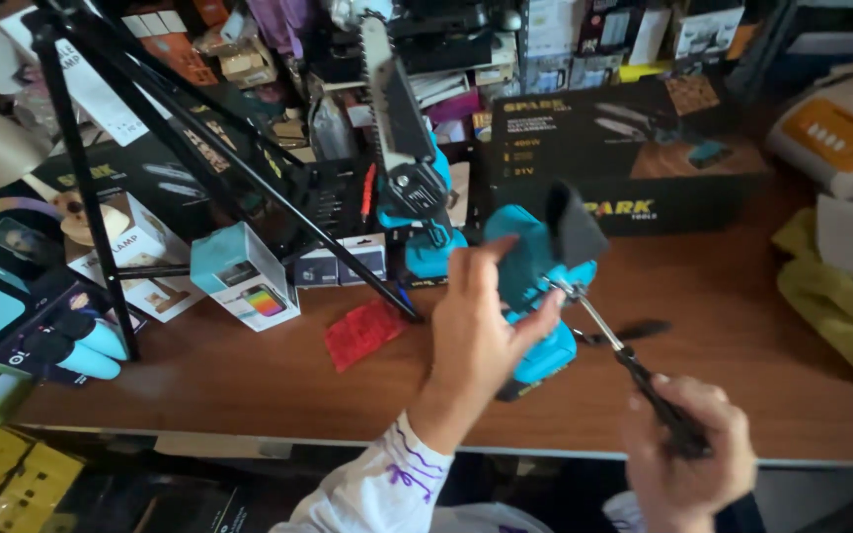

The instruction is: Assembling a mini handheld chainsaw by installing the guide bar and chain and tightening the cover with a screwdriver.

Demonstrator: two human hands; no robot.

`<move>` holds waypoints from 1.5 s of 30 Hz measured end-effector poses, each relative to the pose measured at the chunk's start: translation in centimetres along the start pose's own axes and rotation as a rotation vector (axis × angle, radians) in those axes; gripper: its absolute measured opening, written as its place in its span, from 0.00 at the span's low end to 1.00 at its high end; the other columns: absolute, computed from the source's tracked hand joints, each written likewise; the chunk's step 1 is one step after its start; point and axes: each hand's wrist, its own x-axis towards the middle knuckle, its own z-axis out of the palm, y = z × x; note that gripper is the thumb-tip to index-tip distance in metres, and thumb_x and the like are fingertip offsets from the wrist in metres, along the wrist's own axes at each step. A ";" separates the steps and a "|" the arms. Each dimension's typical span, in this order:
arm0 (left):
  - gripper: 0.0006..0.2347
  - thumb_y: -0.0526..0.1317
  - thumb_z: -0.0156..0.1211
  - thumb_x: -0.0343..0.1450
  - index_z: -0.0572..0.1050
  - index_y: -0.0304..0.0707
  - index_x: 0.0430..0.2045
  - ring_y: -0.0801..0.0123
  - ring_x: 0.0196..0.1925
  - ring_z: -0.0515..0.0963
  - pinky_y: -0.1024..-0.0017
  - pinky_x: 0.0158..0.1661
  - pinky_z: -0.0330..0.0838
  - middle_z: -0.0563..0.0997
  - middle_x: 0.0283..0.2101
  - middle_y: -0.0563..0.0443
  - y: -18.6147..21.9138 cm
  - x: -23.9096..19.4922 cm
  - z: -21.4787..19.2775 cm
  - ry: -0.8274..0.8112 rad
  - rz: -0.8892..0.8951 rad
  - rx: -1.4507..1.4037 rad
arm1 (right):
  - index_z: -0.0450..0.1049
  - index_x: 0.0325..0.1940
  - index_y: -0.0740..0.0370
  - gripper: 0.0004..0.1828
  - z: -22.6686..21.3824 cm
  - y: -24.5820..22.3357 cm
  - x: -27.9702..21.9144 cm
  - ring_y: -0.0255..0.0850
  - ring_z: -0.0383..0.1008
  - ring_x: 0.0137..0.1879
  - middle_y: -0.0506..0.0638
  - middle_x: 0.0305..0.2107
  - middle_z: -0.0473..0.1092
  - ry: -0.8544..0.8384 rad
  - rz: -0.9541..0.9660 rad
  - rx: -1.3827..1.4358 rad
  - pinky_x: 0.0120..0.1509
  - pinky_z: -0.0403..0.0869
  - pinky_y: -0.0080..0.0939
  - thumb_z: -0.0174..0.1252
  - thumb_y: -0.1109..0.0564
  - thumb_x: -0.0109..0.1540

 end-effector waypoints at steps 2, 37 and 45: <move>0.26 0.53 0.67 0.64 0.69 0.44 0.53 0.55 0.33 0.83 0.59 0.27 0.79 0.72 0.47 0.46 0.0 0.0 0.1 0.033 0.029 0.005 | 0.68 0.49 0.75 0.15 -1.9 -1.8 3.1 0.51 0.76 0.44 0.67 0.41 0.74 -0.154 -0.039 -0.026 0.56 0.74 0.45 0.63 0.66 0.61; 0.26 0.53 0.70 0.63 0.71 0.41 0.52 0.55 0.39 0.81 0.60 0.27 0.76 0.72 0.42 0.48 -0.7 -0.1 1.1 0.154 0.156 0.018 | 0.78 0.52 0.53 0.19 3.2 -13.7 23.1 0.49 0.67 0.71 0.48 0.59 0.71 -0.955 -0.966 -0.620 0.69 0.68 0.53 0.60 0.42 0.62; 0.25 0.52 0.69 0.65 0.70 0.40 0.51 0.52 0.38 0.81 0.60 0.28 0.76 0.72 0.42 0.46 -0.8 -0.1 1.0 0.143 0.172 -0.027 | 0.78 0.49 0.52 0.15 3.5 -13.6 23.4 0.49 0.70 0.69 0.44 0.57 0.73 -0.967 -0.904 -0.564 0.65 0.69 0.54 0.55 0.44 0.64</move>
